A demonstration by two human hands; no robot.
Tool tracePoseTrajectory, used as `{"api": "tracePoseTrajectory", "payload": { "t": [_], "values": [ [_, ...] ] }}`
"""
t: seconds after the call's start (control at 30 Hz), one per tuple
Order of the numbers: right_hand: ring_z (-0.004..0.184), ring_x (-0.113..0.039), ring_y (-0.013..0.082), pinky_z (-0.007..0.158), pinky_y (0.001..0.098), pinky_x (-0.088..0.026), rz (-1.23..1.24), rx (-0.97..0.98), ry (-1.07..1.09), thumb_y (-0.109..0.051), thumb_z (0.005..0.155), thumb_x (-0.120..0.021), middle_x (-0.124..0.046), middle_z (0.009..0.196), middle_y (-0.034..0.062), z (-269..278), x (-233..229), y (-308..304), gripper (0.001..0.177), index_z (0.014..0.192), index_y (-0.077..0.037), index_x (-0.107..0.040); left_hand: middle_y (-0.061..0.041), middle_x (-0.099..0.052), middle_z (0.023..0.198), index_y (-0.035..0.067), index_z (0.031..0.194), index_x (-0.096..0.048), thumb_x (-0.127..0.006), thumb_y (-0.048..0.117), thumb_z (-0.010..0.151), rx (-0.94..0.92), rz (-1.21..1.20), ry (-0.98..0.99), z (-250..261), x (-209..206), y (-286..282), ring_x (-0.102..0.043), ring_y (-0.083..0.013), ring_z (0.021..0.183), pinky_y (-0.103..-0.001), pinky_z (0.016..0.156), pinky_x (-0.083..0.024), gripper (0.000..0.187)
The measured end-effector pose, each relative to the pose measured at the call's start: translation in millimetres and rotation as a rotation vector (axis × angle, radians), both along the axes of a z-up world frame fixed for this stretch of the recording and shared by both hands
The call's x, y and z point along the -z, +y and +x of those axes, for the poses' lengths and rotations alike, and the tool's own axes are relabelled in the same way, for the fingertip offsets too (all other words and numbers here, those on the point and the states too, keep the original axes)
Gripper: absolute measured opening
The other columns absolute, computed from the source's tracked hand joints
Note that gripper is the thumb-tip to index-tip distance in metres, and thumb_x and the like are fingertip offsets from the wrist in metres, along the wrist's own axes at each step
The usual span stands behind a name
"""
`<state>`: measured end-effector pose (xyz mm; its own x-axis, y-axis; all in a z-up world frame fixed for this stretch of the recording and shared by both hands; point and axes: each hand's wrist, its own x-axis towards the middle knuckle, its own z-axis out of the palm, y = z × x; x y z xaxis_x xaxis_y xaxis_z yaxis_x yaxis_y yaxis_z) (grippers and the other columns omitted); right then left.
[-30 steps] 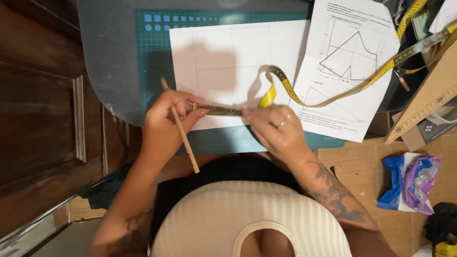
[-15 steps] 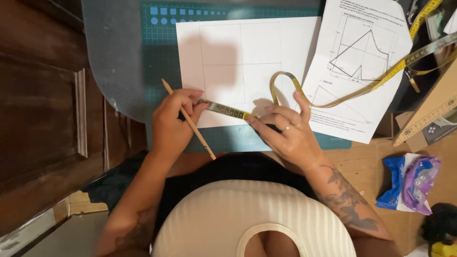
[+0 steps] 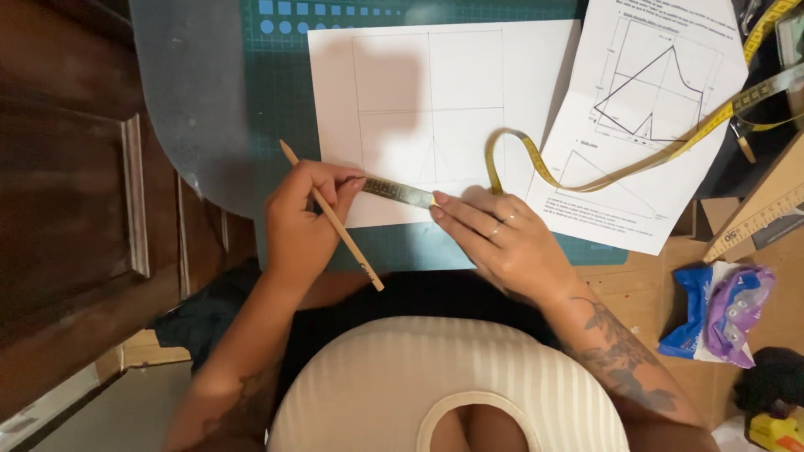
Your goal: Drafting a sewing pattern on paper using a pencil and a measuring tape based on a reference diagram
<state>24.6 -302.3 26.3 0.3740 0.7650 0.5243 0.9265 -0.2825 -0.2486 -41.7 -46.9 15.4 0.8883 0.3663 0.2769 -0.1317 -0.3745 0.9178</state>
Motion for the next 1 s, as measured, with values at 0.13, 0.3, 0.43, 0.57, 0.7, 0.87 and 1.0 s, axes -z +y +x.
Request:
{"api": "tracePoseTrajectory", "payload": {
  "t": [0.13,0.3,0.43,0.57,0.7,0.87,1.0],
  "values": [
    [0.086,-0.066,0.0298,0.082,0.0388,-0.056,-0.035,0.007,-0.012,-0.013,0.11,-0.054,-0.075,0.13,0.0135,6,-12,-14,0.029,0.125,-0.006,-0.078,-0.011,-0.081,0.093,0.007,0.074,-0.049,-0.085,-0.001,0.094,-0.001,0.009,0.042,-1,-1,-1,-0.079,-0.027,0.079,-0.032,0.077,-0.06,0.042],
    [0.074,-0.06,0.0288,0.075,0.0394,-0.055,-0.021,-0.002,-0.005,-0.01,0.103,-0.063,-0.076,0.125,0.0118,18,0,-26,0.024,0.119,-0.007,-0.081,-0.016,-0.074,0.099,0.006,0.079,-0.048,-0.082,-0.007,0.094,0.04,0.087,-0.022,3,-2,2,-0.074,-0.0338,0.087,-0.039,0.08,-0.061,0.039],
    [0.074,-0.06,0.0268,0.074,0.0379,-0.053,-0.044,-0.001,-0.011,-0.012,0.101,-0.067,-0.079,0.123,0.0076,19,-11,-19,0.019,0.112,-0.007,-0.082,-0.014,-0.072,0.093,0.006,0.078,-0.049,-0.083,-0.008,0.093,0.037,0.082,-0.005,1,5,1,-0.074,-0.0325,0.084,-0.038,0.078,-0.062,0.039],
    [0.097,-0.067,0.0281,0.095,0.0443,-0.051,-0.04,0.016,-0.062,-0.014,0.102,-0.067,-0.079,0.118,0.0066,7,-19,2,0.014,0.107,-0.008,-0.079,-0.014,-0.071,0.089,0.006,0.076,-0.049,-0.083,-0.007,0.094,0.031,0.043,0.009,2,1,-1,-0.074,-0.0306,0.08,-0.036,0.075,-0.062,0.04],
    [0.105,-0.076,0.0261,0.098,0.0437,-0.062,0.076,-0.059,-0.012,-0.004,0.097,-0.078,-0.08,0.124,0.0072,-13,-22,33,0.006,0.101,-0.007,-0.081,-0.014,-0.07,0.089,0.006,0.075,-0.047,-0.084,-0.007,0.094,-0.004,0.043,0.003,4,-5,-3,-0.074,-0.0273,0.076,-0.033,0.072,-0.062,0.043],
    [0.104,-0.075,0.0292,0.096,0.0453,-0.065,0.048,-0.042,-0.023,-0.002,0.098,-0.078,-0.079,0.123,0.0105,-2,-23,34,0.005,0.102,-0.003,-0.08,-0.014,-0.069,0.089,0.005,0.076,-0.047,-0.085,-0.006,0.094,-0.02,0.024,0.001,3,-3,-1,-0.074,-0.0261,0.074,-0.031,0.07,-0.062,0.044],
    [0.097,-0.073,0.0271,0.087,0.0415,-0.063,-0.017,-0.01,-0.023,-0.005,0.103,-0.069,-0.078,0.12,0.01,-3,-16,22,0.01,0.103,-0.003,-0.078,-0.015,-0.067,0.089,0.006,0.077,-0.046,-0.083,-0.009,0.094,-0.042,0.04,-0.039,4,0,-1,-0.073,-0.0292,0.078,-0.033,0.072,-0.061,0.043]
  ]
}}
